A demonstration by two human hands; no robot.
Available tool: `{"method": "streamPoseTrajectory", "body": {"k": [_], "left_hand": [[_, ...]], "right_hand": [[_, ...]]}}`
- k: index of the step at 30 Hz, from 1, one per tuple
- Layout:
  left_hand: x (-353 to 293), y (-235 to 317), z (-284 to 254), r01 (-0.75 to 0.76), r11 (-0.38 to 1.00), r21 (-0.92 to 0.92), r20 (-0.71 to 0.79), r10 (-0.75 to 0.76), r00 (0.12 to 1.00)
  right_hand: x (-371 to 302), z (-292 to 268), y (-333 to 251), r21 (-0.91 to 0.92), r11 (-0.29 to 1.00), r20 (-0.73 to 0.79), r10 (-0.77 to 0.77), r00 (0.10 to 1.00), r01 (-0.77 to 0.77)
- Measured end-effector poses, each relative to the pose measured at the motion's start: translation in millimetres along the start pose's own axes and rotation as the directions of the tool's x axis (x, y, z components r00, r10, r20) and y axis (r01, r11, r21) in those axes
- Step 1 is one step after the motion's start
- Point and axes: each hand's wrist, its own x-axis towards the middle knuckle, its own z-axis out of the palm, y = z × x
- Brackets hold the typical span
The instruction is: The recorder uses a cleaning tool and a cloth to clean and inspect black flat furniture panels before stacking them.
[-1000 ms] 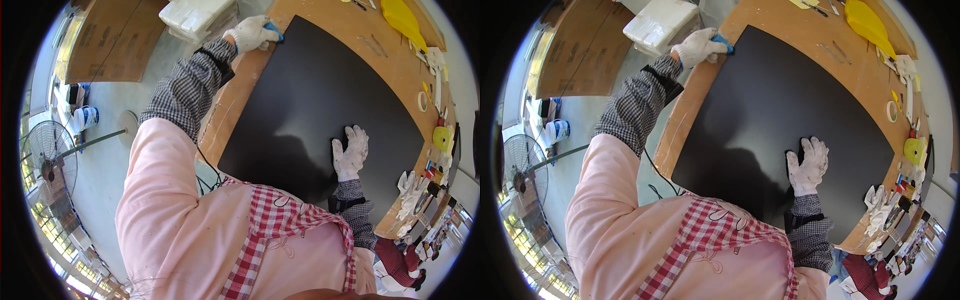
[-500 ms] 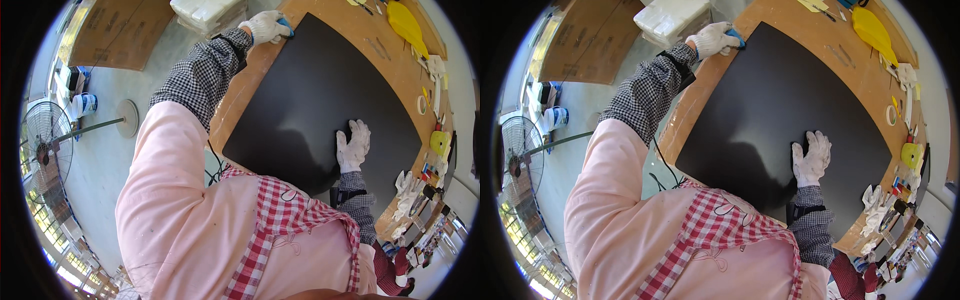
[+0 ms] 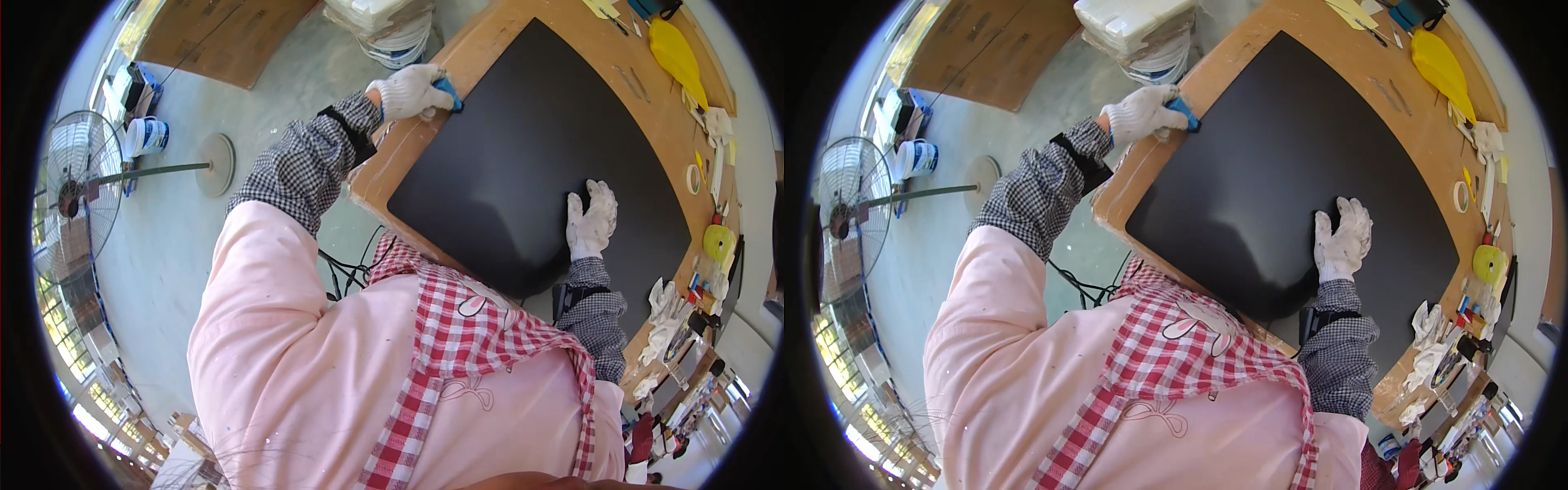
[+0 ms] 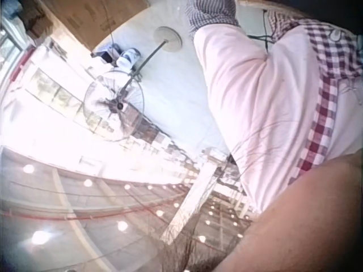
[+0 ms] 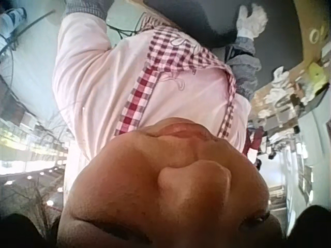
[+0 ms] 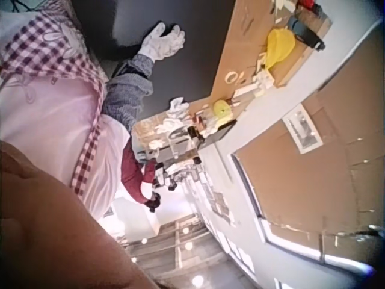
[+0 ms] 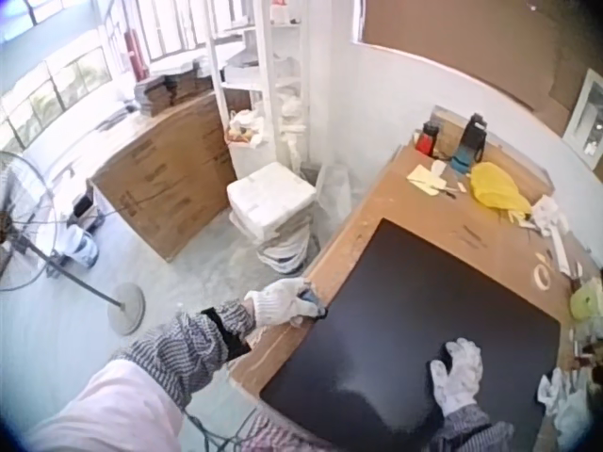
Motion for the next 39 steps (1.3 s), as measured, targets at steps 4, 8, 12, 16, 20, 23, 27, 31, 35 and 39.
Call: {"method": "streamPoseTrajectory", "body": {"k": [4, 8, 12, 16, 20, 23, 27, 31, 35, 39], "left_hand": [[-28.5, -5.4, -0.8, 0.031, 0.999, -0.030, -0.007, -0.031, 0.999], [-7.9, -3.5, -5.3, -0.090, 0.996, -0.018, -0.094, 0.088, 0.992], [22.7, 35.3, -6.8, -0.148, 0.987, 0.063, -0.205, 0.158, 0.966], [40.8, 38.2, -5.5, -0.042, 0.995, 0.090, -0.096, 0.050, 0.994], [41.4, 12.5, 1.5, -0.067, 0.995, 0.080, -0.031, 0.070, 0.997], [21.2, 1.4, 3.3, -0.035, 0.991, 0.128, -0.028, 0.039, 0.999], [-29.9, -1.4, 5.6, 0.052, 0.994, 0.095, -0.041, -0.048, 0.998], [-77.8, -19.4, 13.4, 0.061, 0.997, -0.048, -0.037, -0.063, 0.997], [-119.3, -40.1, 21.4, 0.134, 0.991, -0.023, -0.081, -0.136, 0.987], [-161.7, -48.4, 32.6, 0.166, 0.985, -0.037, -0.102, -0.169, 0.980]], "right_hand": [[1.4, -1.2, 0.3, -0.004, 1.000, 0.007, 0.000, 1.000, 0.001], [2.9, 0.2, 2.3, -0.001, 1.000, 0.006, -0.007, 1.000, 0.007], [1.9, -1.3, 0.2, 0.001, 1.000, 0.021, 0.018, 1.000, -0.018], [1.0, -1.6, -2.1, 0.014, 1.000, 0.030, 0.015, 0.999, -0.016], [1.6, -3.2, -3.5, 0.008, 1.000, 0.046, 0.025, 0.999, -0.025], [2.7, 0.7, 2.8, -0.009, 1.000, 0.025, 0.006, 1.000, -0.006], [4.0, 0.5, 2.2, -0.013, 0.999, -0.032, -0.039, 0.999, 0.039], [5.0, 2.3, 3.1, -0.016, 0.996, -0.079, -0.084, 0.993, 0.083], [5.7, 2.0, 1.7, -0.005, 0.996, -0.071, -0.092, 0.993, 0.092], [4.6, -2.3, -1.2, 0.028, 0.999, -0.026, -0.040, 0.999, 0.041]]}}
